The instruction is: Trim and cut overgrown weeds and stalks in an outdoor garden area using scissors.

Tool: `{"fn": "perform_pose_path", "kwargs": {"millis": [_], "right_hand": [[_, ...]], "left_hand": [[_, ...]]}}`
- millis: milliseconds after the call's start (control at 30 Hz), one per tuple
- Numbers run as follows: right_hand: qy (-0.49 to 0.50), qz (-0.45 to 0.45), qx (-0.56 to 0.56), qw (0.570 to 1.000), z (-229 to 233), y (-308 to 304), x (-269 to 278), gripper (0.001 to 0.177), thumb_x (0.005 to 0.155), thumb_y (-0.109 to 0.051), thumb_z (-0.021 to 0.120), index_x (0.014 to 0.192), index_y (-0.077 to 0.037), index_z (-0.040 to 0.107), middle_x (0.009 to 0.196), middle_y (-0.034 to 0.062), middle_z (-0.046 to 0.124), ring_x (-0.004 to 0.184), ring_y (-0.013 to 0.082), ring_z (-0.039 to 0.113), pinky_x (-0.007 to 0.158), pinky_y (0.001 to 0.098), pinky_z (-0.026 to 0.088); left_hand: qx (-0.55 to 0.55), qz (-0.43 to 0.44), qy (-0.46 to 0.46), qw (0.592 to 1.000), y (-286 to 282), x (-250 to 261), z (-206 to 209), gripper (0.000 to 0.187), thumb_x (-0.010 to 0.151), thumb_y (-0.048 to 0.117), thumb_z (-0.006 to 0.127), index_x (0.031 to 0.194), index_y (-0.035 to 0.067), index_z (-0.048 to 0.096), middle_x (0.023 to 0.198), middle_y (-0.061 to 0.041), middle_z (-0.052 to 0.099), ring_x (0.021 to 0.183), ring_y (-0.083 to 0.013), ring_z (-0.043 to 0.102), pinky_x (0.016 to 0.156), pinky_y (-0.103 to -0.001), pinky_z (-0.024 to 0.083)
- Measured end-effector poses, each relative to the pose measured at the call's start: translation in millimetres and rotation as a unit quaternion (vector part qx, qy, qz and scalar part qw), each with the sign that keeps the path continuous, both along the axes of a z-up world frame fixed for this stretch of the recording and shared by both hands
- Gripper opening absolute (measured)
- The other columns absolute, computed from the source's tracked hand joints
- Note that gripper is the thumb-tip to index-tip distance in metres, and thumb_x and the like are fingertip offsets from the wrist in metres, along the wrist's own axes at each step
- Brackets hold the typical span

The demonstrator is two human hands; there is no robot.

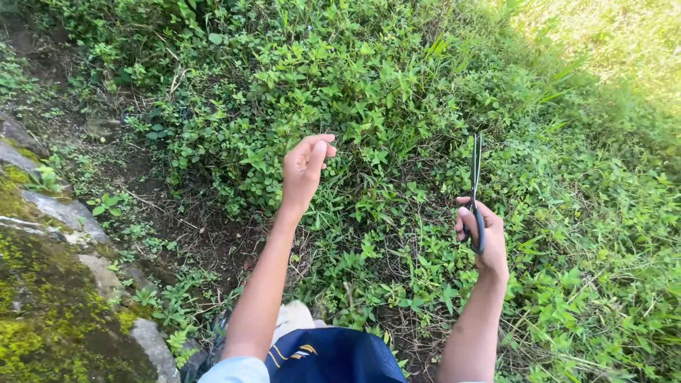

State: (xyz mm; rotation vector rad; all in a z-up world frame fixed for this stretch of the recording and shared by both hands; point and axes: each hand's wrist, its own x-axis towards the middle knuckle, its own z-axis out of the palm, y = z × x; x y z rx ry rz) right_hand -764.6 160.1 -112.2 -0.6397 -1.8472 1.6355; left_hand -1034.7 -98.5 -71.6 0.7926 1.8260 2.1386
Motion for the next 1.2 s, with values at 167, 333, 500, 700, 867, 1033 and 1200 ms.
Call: {"fn": "perform_pose_path", "kwargs": {"millis": [167,333,500,700,867,1033,1200], "right_hand": [[-0.003,0.002,-0.010,1.000,-7,23,14,0.029,0.097,-0.012,0.066,0.123,0.002,0.066,0.059,0.0123,0.059,0.045,0.0140,0.056,0.046,0.0244,0.045],[0.009,-0.019,-0.013,1.000,-1,36,25,0.027,0.099,-0.013,0.064,0.122,0.000,0.066,0.060,0.0104,0.059,0.046,0.0127,0.056,0.047,0.0231,0.045],[0.007,-0.026,-0.032,0.999,-9,48,27,0.026,0.100,-0.010,0.062,0.124,0.002,0.065,0.062,0.0095,0.060,0.049,0.0126,0.058,0.048,0.0224,0.048],[0.002,-0.043,-0.035,0.998,-21,67,20,0.026,0.100,-0.010,0.063,0.123,0.002,0.065,0.061,0.0114,0.060,0.048,0.0148,0.058,0.048,0.0242,0.048],[-0.003,-0.064,-0.042,0.997,-24,83,10,0.028,0.101,-0.011,0.062,0.124,0.003,0.065,0.062,0.0100,0.060,0.049,0.0134,0.059,0.047,0.0235,0.049],[-0.015,-0.104,-0.037,0.994,-24,112,-14,0.028,0.100,-0.012,0.063,0.124,0.002,0.066,0.062,0.0094,0.060,0.047,0.0135,0.059,0.046,0.0238,0.049],[-0.024,-0.128,-0.032,0.991,-29,156,-51,0.027,0.098,-0.012,0.067,0.122,0.001,0.066,0.060,0.0107,0.058,0.045,0.0127,0.057,0.046,0.0233,0.047]], "left_hand": [[-0.001,0.001,-0.011,1.000,21,9,6,0.029,0.104,0.026,0.052,0.120,0.010,0.069,0.097,-0.011,0.068,0.100,-0.0206,0.063,0.084,-0.033,0.050],[0.004,-0.008,-0.001,1.000,49,6,12,0.028,0.103,0.028,0.054,0.118,0.011,0.070,0.096,-0.010,0.070,0.099,-0.0196,0.065,0.083,-0.032,0.052],[0.006,-0.019,0.022,1.000,67,3,15,0.030,0.104,0.029,0.053,0.116,0.008,0.070,0.095,-0.012,0.070,0.099,-0.0211,0.066,0.081,-0.032,0.052],[-0.001,-0.028,0.038,0.999,90,-14,12,0.030,0.104,0.029,0.053,0.116,0.009,0.070,0.095,-0.012,0.069,0.099,-0.0223,0.066,0.080,-0.033,0.052],[0.003,-0.052,0.037,0.998,125,-38,4,0.029,0.105,0.029,0.053,0.116,0.009,0.071,0.093,-0.010,0.069,0.098,-0.0202,0.066,0.081,-0.032,0.053],[0.000,-0.082,0.016,0.996,169,-73,-1,0.029,0.105,0.028,0.052,0.117,0.009,0.070,0.094,-0.010,0.069,0.099,-0.0209,0.066,0.082,-0.032,0.052],[0.044,-0.100,-0.001,0.994,238,-125,-30,0.024,0.105,0.021,0.052,0.115,0.010,0.070,0.091,-0.005,0.068,0.095,-0.0126,0.064,0.075,-0.023,0.051]]}}
